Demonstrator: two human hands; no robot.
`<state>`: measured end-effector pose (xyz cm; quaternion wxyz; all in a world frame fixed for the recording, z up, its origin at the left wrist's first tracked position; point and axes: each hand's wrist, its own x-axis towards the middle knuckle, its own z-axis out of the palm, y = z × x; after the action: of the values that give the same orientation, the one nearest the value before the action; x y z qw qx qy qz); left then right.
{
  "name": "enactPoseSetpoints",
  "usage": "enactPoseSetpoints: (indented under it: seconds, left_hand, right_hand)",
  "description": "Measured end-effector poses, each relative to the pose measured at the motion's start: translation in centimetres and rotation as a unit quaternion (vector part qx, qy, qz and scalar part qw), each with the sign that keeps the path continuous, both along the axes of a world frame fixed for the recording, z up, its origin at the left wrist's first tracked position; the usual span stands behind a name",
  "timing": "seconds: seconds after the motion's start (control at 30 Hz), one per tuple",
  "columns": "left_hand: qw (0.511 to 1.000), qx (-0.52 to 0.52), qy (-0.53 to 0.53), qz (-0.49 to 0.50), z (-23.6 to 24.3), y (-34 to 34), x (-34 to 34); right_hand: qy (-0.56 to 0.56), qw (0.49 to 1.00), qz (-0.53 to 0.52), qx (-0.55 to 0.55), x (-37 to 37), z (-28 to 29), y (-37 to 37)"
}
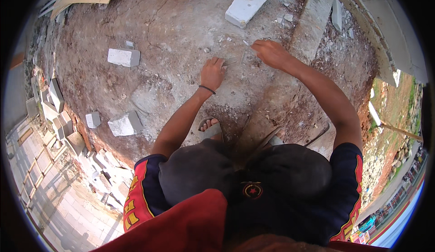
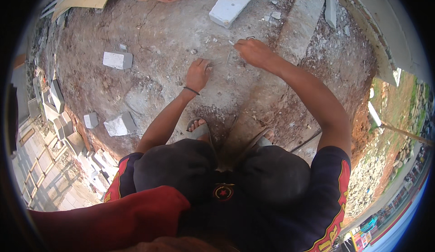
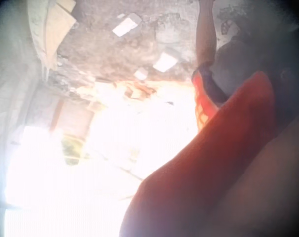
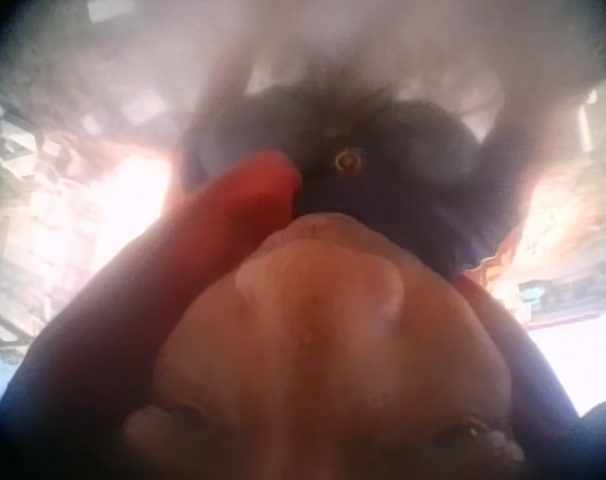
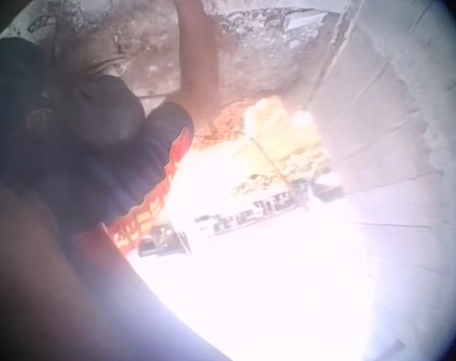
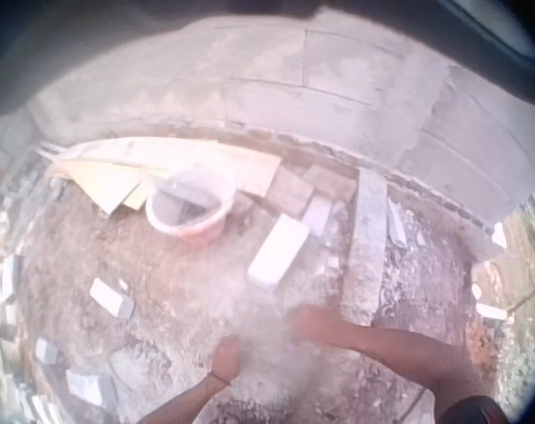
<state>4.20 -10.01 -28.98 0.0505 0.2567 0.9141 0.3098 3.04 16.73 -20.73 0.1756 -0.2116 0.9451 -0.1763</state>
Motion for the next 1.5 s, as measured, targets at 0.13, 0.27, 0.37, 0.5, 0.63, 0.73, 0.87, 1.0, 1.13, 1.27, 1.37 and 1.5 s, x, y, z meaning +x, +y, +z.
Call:
enactPoseSetpoints:
  seconds: [0.13,0.27,0.37,0.5,0.63,0.73,0.87,1.0,1.13,1.27,1.37,1.5]
  left_hand:
    - [0.991,-0.107,0.07,-0.029,-1.1,2.0,1.0]
    - [0.987,-0.128,0.078,-0.062,-2.2,1.2,0.4]
    - [0.999,-0.041,-0.033,0.003,-2.1,0.4,-0.1]
    - [0.718,0.44,-0.497,0.21,-1.2,1.7,0.9]
    - [0.457,0.586,-0.609,0.279,5.8,5.8,0.4]
    - [0.469,0.586,-0.607,0.261,8.5,3.8,-1.7]
    - [0.673,0.526,-0.439,0.279,16.1,2.9,-15.2]
    - [0.744,0.448,-0.311,0.386,23.6,0.3,-26.1]
    - [0.9,0.364,-0.156,0.181,23.1,1.3,-21.9]
    - [0.94,0.17,-0.287,-0.065,28.0,0.2,-8.0]
    - [0.898,0.142,-0.342,-0.238,32.6,-3.5,-2.4]
    - [0.88,0.163,-0.345,-0.283,38.8,-7.8,1.3]
  right_hand:
    - [0.189,0.981,0.05,-0.001,2.6,-6.4,-1.8]
    - [0.19,0.978,0.076,0.047,2.6,-6.1,-2.9]
    - [0.224,0.97,0.041,0.089,2.4,-5.7,-3.2]
    - [0.013,0.965,-0.23,-0.122,2.5,-2.8,-5.4]
    - [-0.061,0.9,-0.327,-0.281,4.2,1.6,-6.7]
    - [-0.011,0.869,-0.36,-0.339,6.5,7.3,-4.6]
    - [0.119,0.837,-0.484,-0.226,17.1,6.1,5.5]
    - [-0.03,0.736,-0.653,0.175,33.2,-1.6,10.9]
    - [-0.151,0.751,-0.623,0.158,35.5,-0.6,6.3]
    - [-0.147,0.782,-0.596,0.114,34.2,0.5,3.2]
    - [-0.147,0.803,-0.57,0.096,33.7,1.1,2.2]
    - [-0.16,0.824,-0.536,0.088,33.6,2.5,0.9]
